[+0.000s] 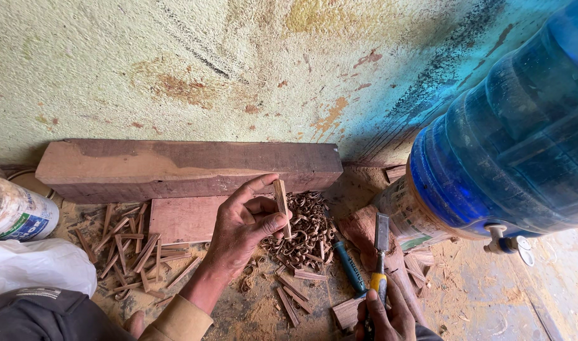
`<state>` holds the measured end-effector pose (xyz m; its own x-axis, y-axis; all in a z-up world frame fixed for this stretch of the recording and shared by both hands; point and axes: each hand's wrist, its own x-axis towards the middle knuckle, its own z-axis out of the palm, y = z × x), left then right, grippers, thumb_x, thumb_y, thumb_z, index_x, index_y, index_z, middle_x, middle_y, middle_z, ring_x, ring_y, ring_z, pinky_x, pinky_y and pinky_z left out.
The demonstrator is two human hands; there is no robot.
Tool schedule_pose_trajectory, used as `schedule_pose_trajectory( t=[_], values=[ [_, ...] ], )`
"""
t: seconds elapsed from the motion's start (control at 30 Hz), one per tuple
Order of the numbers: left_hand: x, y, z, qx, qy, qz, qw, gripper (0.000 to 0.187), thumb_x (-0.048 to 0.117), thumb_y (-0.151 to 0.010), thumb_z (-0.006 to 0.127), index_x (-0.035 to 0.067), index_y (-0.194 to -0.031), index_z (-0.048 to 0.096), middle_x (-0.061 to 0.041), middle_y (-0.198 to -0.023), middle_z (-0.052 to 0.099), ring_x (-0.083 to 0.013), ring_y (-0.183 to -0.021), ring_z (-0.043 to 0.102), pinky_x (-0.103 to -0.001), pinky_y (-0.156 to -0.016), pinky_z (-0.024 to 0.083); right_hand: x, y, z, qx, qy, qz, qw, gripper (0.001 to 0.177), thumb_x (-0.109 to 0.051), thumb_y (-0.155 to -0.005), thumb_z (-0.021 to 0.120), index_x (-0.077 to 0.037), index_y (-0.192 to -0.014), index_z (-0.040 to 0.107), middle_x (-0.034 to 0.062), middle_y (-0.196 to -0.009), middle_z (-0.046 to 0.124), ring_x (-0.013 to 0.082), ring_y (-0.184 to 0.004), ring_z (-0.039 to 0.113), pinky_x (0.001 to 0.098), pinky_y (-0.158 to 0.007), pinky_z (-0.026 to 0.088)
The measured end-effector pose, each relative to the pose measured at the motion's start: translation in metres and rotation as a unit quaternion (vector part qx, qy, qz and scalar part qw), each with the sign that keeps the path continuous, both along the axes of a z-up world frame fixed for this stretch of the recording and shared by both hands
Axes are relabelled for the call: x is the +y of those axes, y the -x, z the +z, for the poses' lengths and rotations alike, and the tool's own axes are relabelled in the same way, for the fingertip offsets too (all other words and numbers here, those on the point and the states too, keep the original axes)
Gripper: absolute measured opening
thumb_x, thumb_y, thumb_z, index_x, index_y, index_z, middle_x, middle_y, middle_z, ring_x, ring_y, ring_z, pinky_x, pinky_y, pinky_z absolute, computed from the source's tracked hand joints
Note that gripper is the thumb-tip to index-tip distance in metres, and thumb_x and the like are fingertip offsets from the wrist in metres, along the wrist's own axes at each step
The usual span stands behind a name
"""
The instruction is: The person uses a chisel to carve a small rectangular piece of wood held against a larger wooden block. They repeatedly chip away at the wood to shape it, creating wood shavings that accumulate on the floor.
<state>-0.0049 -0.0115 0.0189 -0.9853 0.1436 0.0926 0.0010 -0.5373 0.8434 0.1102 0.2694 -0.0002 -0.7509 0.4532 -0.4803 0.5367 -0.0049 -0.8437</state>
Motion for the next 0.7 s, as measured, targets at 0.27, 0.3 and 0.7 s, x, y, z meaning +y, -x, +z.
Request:
schedule_pose_trajectory(
  t=[0.27, 0.3, 0.7],
  values=[
    [-0.002, 0.002, -0.003, -0.027, -0.038, -0.009, 0.999, 0.076, 0.010, -0.078, 0.084, 0.001, -0.147, 0.054, -0.019, -0.097, 0.078, -0.0220, -0.083, 0.076, -0.036, -0.068, 0.064, 0.001, 0.000, -0.003, 0.000, 0.004, -0.004, 1.000, 0.058, -0.029, -0.097, 0.060, -0.021, -0.151, 0.044, 0.0143, -0.062, 0.055, 0.0230, -0.040, 0.051, 0.0350, -0.038, 0.040],
    [-0.002, 0.001, -0.002, -0.031, -0.038, -0.012, 0.999, 0.077, 0.010, -0.078, 0.084, 0.002, -0.148, 0.053, -0.018, -0.098, 0.079, -0.0224, -0.084, 0.076, -0.037, -0.071, 0.064, 0.002, 0.000, -0.006, -0.002, 0.004, -0.008, 1.000, 0.058, -0.029, -0.097, 0.060, -0.020, -0.151, 0.044, 0.0145, -0.062, 0.055, 0.0232, -0.040, 0.051, 0.0351, -0.038, 0.040],
    [-0.009, -0.005, 0.010, -0.011, 0.003, -0.041, 0.999, 0.074, 0.013, -0.082, 0.077, 0.013, -0.151, 0.050, -0.016, -0.104, 0.079, -0.0273, -0.095, 0.077, -0.050, -0.091, 0.065, 0.014, 0.002, -0.026, 0.005, -0.015, 0.003, 1.000, 0.060, -0.029, -0.097, 0.061, -0.016, -0.152, 0.044, 0.0168, -0.062, 0.057, 0.0256, -0.041, 0.053, 0.0374, -0.039, 0.043]
  ],
)
